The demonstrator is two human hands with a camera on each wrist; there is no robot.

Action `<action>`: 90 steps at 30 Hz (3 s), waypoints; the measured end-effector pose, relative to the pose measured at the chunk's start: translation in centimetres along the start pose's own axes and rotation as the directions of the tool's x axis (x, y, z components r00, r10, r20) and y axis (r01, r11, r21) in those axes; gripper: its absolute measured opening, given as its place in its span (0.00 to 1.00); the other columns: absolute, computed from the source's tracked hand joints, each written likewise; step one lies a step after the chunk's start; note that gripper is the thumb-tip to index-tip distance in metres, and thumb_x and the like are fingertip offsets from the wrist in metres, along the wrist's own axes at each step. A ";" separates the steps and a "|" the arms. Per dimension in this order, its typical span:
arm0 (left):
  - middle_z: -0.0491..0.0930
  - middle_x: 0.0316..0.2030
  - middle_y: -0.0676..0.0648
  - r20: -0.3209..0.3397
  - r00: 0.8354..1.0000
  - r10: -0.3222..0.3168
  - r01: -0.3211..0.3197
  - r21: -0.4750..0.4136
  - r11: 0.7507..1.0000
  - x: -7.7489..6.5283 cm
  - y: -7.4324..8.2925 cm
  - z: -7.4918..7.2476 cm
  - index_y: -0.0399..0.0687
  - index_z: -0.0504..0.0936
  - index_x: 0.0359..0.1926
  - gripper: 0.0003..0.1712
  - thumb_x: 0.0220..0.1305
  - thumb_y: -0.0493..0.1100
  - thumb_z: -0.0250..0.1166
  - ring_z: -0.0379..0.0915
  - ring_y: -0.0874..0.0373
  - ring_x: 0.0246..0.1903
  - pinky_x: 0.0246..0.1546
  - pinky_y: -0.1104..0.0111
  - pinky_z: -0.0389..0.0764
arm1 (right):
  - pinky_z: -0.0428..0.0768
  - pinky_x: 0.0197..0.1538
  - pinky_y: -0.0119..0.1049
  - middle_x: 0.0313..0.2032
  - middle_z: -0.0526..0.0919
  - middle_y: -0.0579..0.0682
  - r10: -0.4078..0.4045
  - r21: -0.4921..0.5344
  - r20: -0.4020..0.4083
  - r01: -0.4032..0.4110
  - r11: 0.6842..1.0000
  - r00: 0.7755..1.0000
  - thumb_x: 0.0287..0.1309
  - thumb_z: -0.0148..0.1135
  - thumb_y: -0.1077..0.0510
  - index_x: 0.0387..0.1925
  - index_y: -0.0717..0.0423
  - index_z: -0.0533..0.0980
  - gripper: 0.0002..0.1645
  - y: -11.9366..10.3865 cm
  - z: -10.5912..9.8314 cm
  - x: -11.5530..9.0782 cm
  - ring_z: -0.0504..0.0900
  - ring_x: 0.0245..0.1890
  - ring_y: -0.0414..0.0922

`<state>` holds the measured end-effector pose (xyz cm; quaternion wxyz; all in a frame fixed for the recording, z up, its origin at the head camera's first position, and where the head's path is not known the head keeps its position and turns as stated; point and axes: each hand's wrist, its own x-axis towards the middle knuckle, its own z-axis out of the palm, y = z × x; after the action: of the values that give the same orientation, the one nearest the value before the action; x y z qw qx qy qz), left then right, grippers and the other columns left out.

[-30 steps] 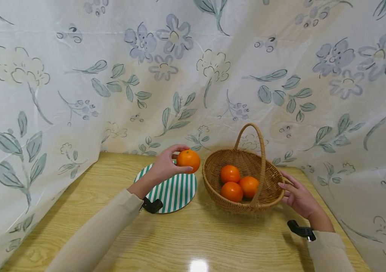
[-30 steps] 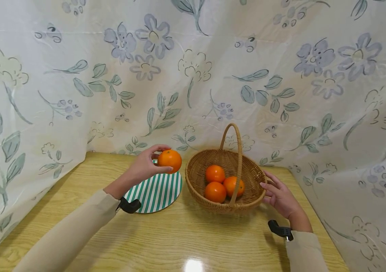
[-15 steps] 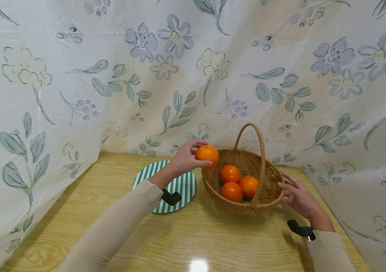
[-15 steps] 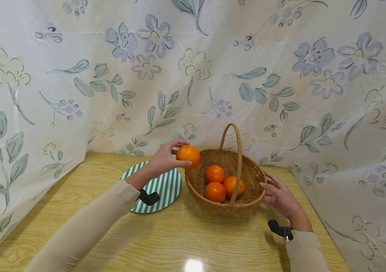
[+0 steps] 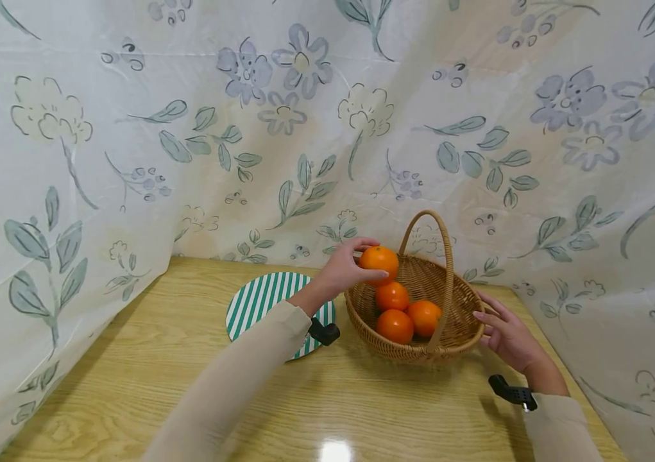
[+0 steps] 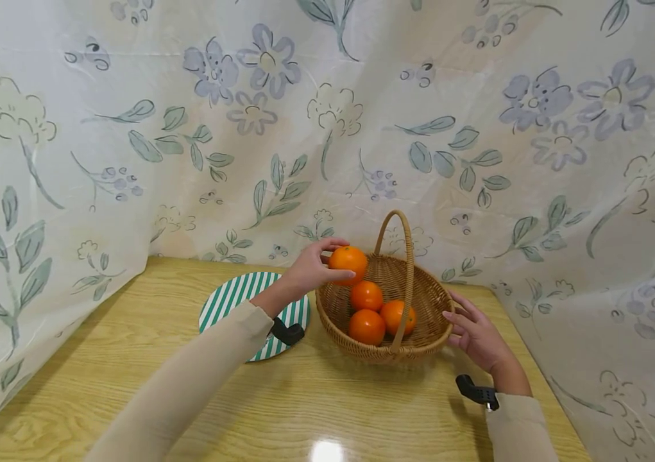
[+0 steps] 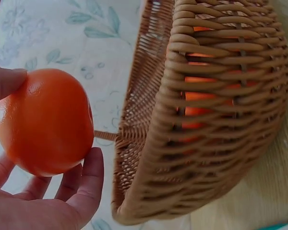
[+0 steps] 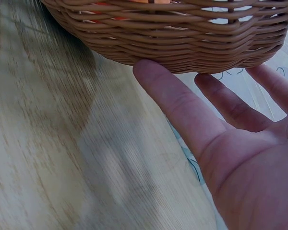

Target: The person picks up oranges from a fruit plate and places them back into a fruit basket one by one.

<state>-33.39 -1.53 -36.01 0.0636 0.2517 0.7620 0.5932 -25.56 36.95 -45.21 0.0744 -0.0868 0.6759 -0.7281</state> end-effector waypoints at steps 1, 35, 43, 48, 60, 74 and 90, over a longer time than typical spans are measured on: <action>0.74 0.62 0.47 -0.003 1.000 0.000 0.000 0.000 1.000 0.2 -0.1 0.2 0.55 0.75 0.67 0.37 0.57 0.48 0.77 0.75 0.50 0.54 0.50 0.61 0.83 | 0.88 0.50 0.42 0.62 0.70 0.37 0.000 0.002 0.002 0.000 1.000 1.000 0.79 0.48 0.59 0.83 0.48 0.43 0.40 0.0 0.0 0.0 0.86 0.53 0.43; 0.78 0.58 0.46 -0.083 0.988 -0.130 0.115 -0.161 0.980 5.9 -1.4 6.9 0.52 0.78 0.63 0.33 0.55 0.42 0.79 0.77 0.52 0.51 0.59 0.57 0.81 | 0.88 0.50 0.42 0.61 0.73 0.37 -0.017 0.007 0.008 0.017 1.000 1.000 0.79 0.47 0.61 0.82 0.49 0.44 0.39 0.1 -0.3 0.5 0.87 0.53 0.44; 0.77 0.62 0.46 -0.043 0.986 -0.163 0.157 -0.127 0.979 6.8 -1.6 8.3 0.51 0.77 0.66 0.37 0.55 0.39 0.79 0.76 0.52 0.52 0.60 0.58 0.80 | 0.88 0.50 0.42 0.61 0.74 0.38 -0.024 0.009 0.016 0.024 1.000 1.000 0.79 0.46 0.62 0.82 0.49 0.45 0.38 0.1 -0.6 0.5 0.87 0.53 0.45; 0.78 0.61 0.46 -0.022 0.984 -0.179 0.177 -0.055 0.983 7.1 -1.5 8.8 0.51 0.79 0.63 0.35 0.54 0.36 0.79 0.76 0.50 0.54 0.62 0.58 0.78 | 0.88 0.50 0.42 0.61 0.74 0.39 -0.022 0.011 0.016 0.022 1.000 1.000 0.79 0.47 0.61 0.82 0.50 0.45 0.38 0.1 -0.5 0.6 0.87 0.53 0.44; 0.77 0.63 0.47 -0.037 0.989 -0.144 0.148 0.157 0.976 7.3 -1.8 9.9 0.53 0.78 0.63 0.36 0.53 0.41 0.81 0.75 0.51 0.59 0.65 0.61 0.75 | 0.88 0.50 0.41 0.61 0.73 0.40 -0.019 -0.011 -0.009 0.019 1.000 1.000 0.79 0.48 0.60 0.82 0.51 0.45 0.39 -0.1 -0.3 0.4 0.87 0.52 0.44; 0.79 0.61 0.47 0.038 0.988 -0.146 0.118 0.410 0.904 7.7 -2.0 10.6 0.50 0.77 0.65 0.31 0.61 0.43 0.76 0.76 0.53 0.59 0.60 0.65 0.78 | 0.88 0.49 0.41 0.60 0.74 0.39 -0.016 -0.023 -0.019 0.016 1.000 1.000 0.78 0.49 0.60 0.81 0.49 0.48 0.37 0.3 -0.3 0.1 0.87 0.52 0.43; 0.83 0.54 0.44 0.140 0.988 -0.066 0.014 0.339 0.941 6.7 -0.9 5.9 0.43 0.78 0.64 0.27 0.68 0.47 0.69 0.79 0.52 0.54 0.59 0.63 0.80 | 0.87 0.51 0.36 0.62 0.70 0.42 -0.054 -0.076 -0.019 0.052 0.996 0.998 0.79 0.47 0.60 0.81 0.54 0.47 0.37 0.3 -0.2 0.3 0.83 0.55 0.37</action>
<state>-37.14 6.58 -37.21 0.0886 0.2870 0.8503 0.4323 -25.94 37.07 -45.53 0.0445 -0.0996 0.7011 -0.7047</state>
